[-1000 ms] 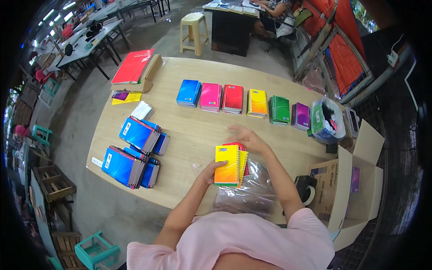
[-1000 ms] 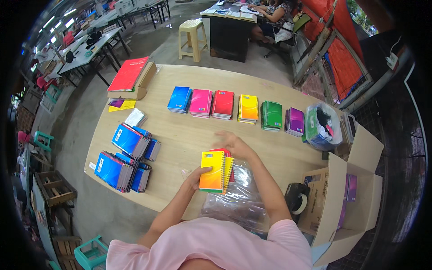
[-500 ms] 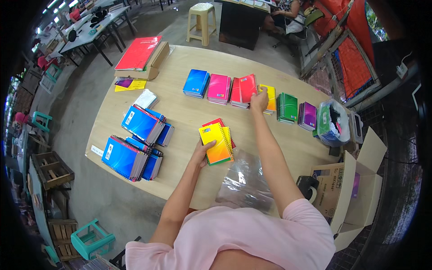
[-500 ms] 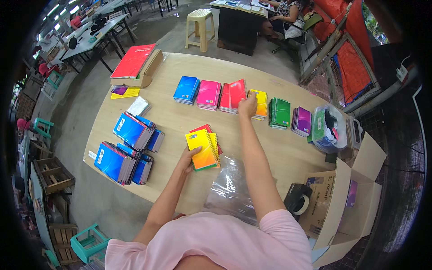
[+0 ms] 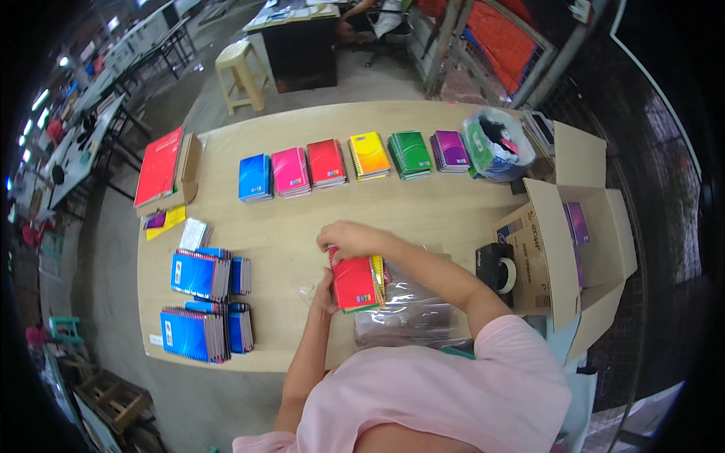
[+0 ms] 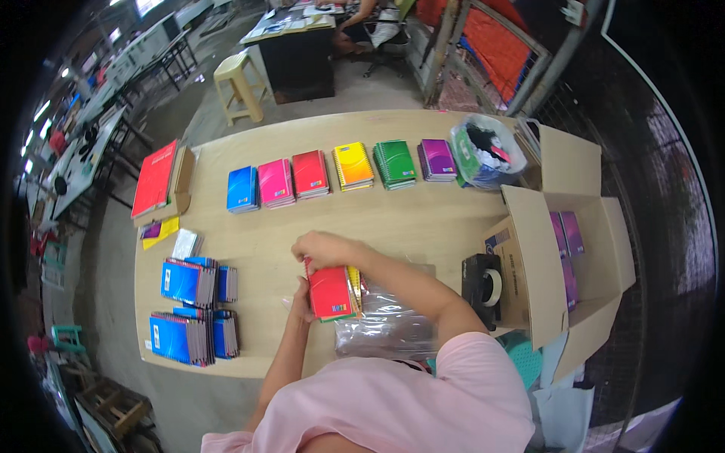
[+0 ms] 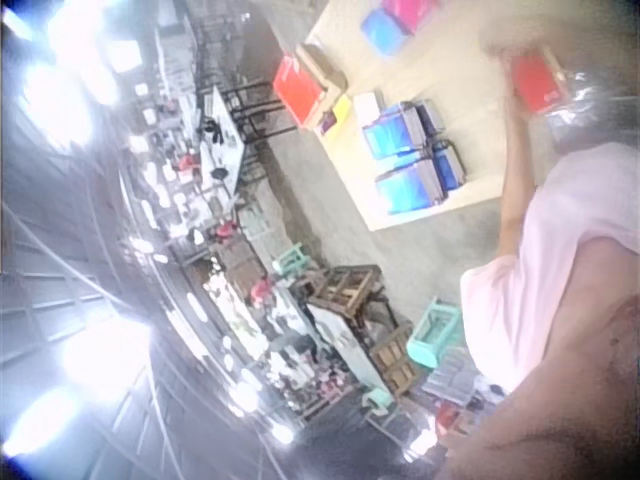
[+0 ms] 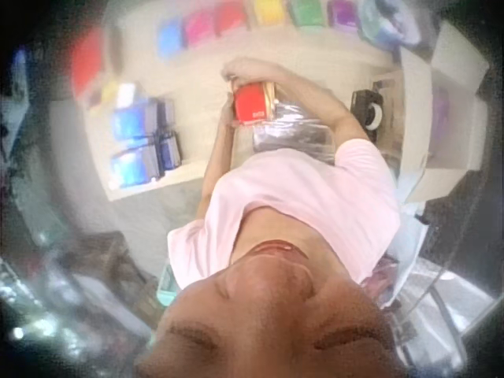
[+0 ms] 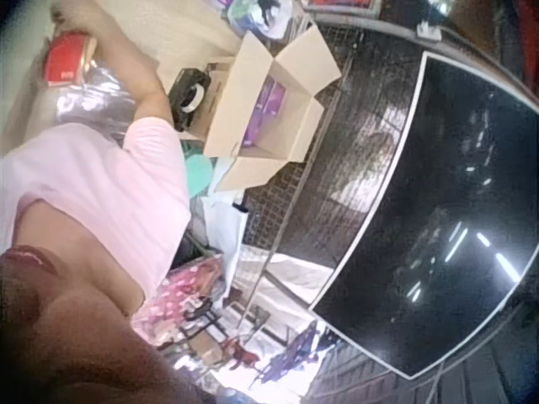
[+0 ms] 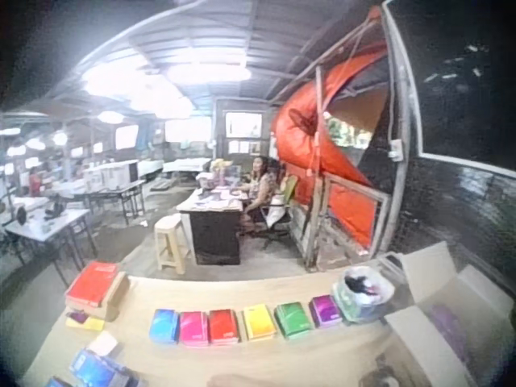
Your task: The person picks up notebooks of various colors from an array on a table and stacks them together. They سپس select a stack of blue notebooks, place it into a plastic bag, and repeat this with another stack of notebooks.
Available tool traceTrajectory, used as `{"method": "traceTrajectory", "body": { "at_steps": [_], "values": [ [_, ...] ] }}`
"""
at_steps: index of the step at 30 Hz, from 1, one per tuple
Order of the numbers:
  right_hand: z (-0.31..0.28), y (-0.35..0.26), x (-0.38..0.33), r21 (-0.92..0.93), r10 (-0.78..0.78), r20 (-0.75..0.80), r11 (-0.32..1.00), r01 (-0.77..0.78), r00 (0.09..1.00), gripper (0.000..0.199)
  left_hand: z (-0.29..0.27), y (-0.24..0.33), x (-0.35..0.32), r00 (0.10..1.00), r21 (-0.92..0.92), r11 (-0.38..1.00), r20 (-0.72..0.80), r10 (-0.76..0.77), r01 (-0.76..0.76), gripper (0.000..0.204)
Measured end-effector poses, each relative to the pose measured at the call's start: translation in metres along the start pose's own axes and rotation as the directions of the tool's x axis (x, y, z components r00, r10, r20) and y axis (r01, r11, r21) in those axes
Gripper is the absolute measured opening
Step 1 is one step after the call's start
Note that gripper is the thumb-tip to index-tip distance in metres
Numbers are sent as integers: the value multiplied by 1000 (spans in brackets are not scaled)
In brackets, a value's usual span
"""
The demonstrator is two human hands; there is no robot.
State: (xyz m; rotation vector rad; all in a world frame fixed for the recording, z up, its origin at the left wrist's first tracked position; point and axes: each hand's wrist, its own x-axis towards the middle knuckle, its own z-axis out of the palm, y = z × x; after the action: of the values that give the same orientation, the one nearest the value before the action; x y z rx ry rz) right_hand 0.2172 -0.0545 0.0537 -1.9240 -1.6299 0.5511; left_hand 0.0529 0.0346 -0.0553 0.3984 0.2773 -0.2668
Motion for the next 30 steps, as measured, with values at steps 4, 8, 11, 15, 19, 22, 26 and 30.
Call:
{"method": "traceTrajectory", "body": {
  "at_steps": [4, 8, 11, 15, 19, 22, 26, 30],
  "values": [
    [13, -17, -19, -97, -96, -312, 993, 69, 945, 22, 6, -9, -5, 988, 147, 989, -157, 3, 20, 59],
    [2, 45, -63, 73, 259, -721, 951, -301, 643, 11, -15, -6, -17, 980, 140, 990, -195, 41, -14, 52],
    [-23, 160, -137, 405, 539, -841, 680, -611, 42, 15, -16, -1, -23, 976, 110, 994, -210, 49, -26, 50],
    [-87, 234, -219, 370, 351, -908, 414, -832, -229, 12, -14, 4, -19, 975, 66, 997, -214, 56, -43, 50],
    [-112, 234, -188, 236, 412, -911, 495, -836, -14, 20, -13, 13, -17, 968, 100, 991, -226, 112, -91, 51],
    [-113, 230, -160, 81, 409, -894, 548, -832, 183, 25, -11, 10, 0, 972, 166, 981, -194, 129, -97, 53],
    [-85, 206, -96, -48, 382, -841, 653, -756, 383, 39, -11, 11, 3, 973, 182, 979, -195, 125, -89, 54],
    [-61, 203, -73, -313, 493, -690, 457, -833, 530, 59, 5, 13, 3, 967, 196, 977, -218, 130, -87, 52]
  ]
}}
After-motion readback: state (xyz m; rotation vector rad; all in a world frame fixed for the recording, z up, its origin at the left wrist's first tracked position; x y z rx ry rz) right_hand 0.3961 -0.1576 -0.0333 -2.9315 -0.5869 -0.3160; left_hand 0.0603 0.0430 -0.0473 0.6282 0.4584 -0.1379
